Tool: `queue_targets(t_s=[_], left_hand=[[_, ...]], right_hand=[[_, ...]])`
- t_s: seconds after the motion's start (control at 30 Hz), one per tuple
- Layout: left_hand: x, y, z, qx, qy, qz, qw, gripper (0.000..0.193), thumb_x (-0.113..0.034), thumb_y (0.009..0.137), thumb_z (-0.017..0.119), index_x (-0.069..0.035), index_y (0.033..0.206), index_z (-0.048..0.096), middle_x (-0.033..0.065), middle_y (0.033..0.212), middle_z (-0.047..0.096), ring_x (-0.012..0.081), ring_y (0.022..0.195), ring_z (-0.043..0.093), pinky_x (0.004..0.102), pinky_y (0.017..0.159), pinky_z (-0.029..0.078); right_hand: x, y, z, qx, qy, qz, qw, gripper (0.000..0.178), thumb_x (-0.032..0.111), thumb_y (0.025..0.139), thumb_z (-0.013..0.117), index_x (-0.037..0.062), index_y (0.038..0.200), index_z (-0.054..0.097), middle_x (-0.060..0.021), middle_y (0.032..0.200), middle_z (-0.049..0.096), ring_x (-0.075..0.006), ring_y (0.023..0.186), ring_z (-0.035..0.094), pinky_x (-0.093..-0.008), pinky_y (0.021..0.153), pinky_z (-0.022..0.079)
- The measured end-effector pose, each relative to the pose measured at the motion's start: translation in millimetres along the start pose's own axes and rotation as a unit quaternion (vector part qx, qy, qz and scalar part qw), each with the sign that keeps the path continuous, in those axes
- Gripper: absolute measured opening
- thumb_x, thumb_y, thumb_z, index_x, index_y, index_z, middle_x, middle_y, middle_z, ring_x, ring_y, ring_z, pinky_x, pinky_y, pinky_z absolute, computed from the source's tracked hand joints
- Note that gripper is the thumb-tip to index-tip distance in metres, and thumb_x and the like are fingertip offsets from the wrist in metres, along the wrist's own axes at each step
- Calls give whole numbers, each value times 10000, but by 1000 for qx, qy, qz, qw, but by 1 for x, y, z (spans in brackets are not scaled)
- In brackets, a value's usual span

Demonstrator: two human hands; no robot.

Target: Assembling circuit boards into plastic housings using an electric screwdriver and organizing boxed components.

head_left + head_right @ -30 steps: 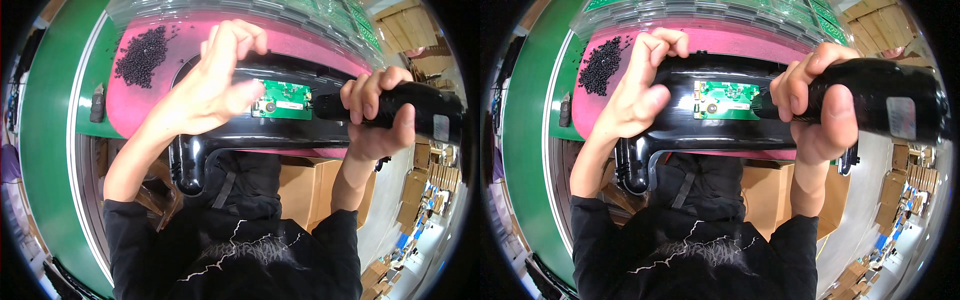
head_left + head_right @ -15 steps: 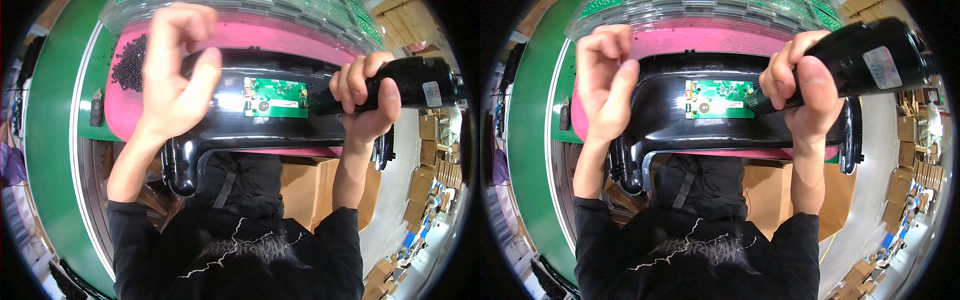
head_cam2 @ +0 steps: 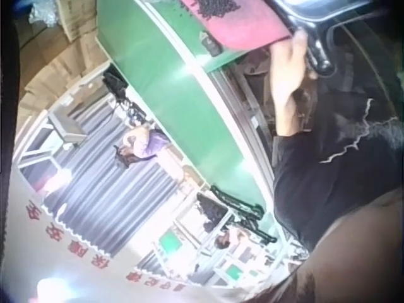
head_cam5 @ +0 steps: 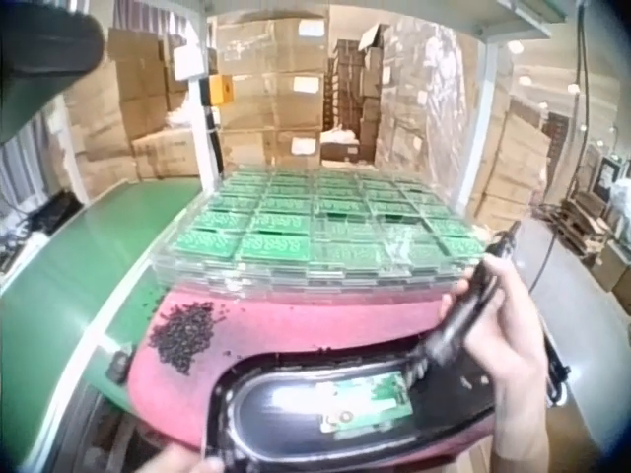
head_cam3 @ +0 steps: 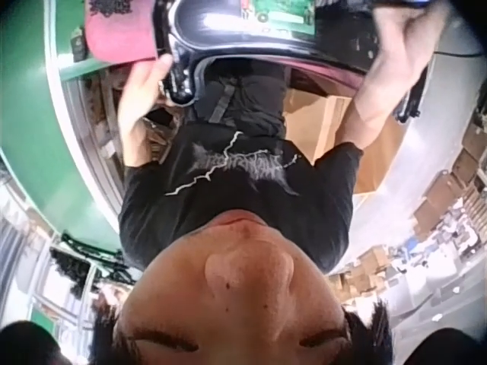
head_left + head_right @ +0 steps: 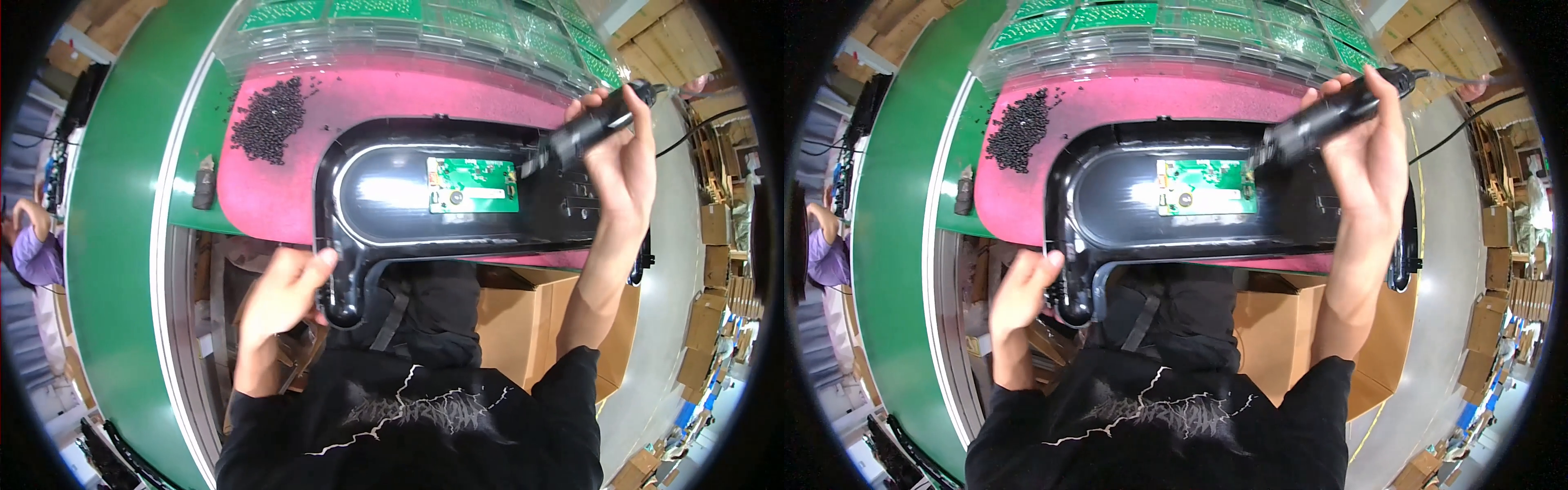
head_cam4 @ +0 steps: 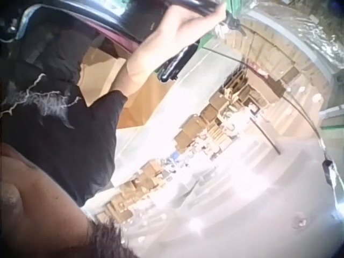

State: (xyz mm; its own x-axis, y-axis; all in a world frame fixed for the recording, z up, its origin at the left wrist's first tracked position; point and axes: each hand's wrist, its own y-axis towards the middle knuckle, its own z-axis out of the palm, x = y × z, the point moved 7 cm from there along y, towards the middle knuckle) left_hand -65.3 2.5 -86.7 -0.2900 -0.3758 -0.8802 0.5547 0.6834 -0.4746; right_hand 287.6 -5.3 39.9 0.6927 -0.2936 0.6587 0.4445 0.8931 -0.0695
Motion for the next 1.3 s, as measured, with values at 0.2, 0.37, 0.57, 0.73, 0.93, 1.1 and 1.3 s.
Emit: queue_targets(t_s=[0.2, 0.37, 0.57, 0.73, 0.93, 1.1, 1.3], left_hand=[[5, -13, 34, 157, -383, 161, 896, 602, -408, 792, 513, 121, 1078, 474, 272, 855, 617, 323, 707, 652, 371, 579, 550], [-3, -69, -36, 141, -585, 229, 765, 704, -261, 680, 560, 136, 1211, 324, 405, 918, 523, 491, 667, 604, 538, 558, 551], [11, -134, -153, -224, -473, 416, 744, 669, -564, 790, 437, 78, 967, 504, 169, 736, 590, 199, 481, 513, 261, 404, 381], [-10, -110, -200, -279, -440, 431, 737, 519, -382, 859, 461, 42, 1158, 474, 214, 1145, 554, 144, 582, 517, 220, 455, 418], [6, -58, -306, 52, -511, 399, 760, 758, -530, 872, 425, 45, 1340, 270, 197, 1211, 519, 207, 954, 593, 276, 726, 519], [-10, -31, -260, -321, -32, 276, 905, 597, -417, 911, 484, -13, 1329, 346, 100, 1303, 440, 195, 1103, 447, 305, 933, 326], [-43, 16, -219, -302, 397, 309, 810, 372, -233, 893, 565, 14, 1158, 484, 103, 1035, 546, 175, 967, 500, 305, 823, 403]], right_hand=[[6, -44, 26, 10, -25, -77, 997, 418, 132, 881, 516, -67, 1220, 373, -250, 1354, 297, -355, 1313, 229, -536, 1099, 189], [74, -179, -8, -261, -464, -533, 658, 327, 67, 871, 501, -36, 1180, 469, -98, 1159, 475, -168, 1052, 440, -277, 907, 342], [20, -261, -188, -232, -721, -199, 621, 487, 10, 814, 592, -17, 1256, 388, -95, 1076, 460, -189, 959, 440, -291, 863, 367], [-81, -367, -306, -213, -894, 68, 389, 743, 243, 691, 726, 21, 1298, 359, -174, 1087, 515, -305, 1029, 500, -387, 871, 400], [-94, -395, -343, -344, -853, 89, 383, 576, 456, 677, 719, 37, 1054, 602, -187, 851, 631, -369, 799, 599, -461, 691, 473], [-47, -388, -362, -434, -813, 124, 368, 521, 475, 721, 669, 137, 1111, 604, -148, 888, 649, -322, 834, 618, -437, 698, 482], [-32, -383, -377, -441, -734, 240, 458, 519, 468, 656, 729, 125, 1035, 633, -141, 879, 659, -301, 867, 630, -408, 754, 502]])
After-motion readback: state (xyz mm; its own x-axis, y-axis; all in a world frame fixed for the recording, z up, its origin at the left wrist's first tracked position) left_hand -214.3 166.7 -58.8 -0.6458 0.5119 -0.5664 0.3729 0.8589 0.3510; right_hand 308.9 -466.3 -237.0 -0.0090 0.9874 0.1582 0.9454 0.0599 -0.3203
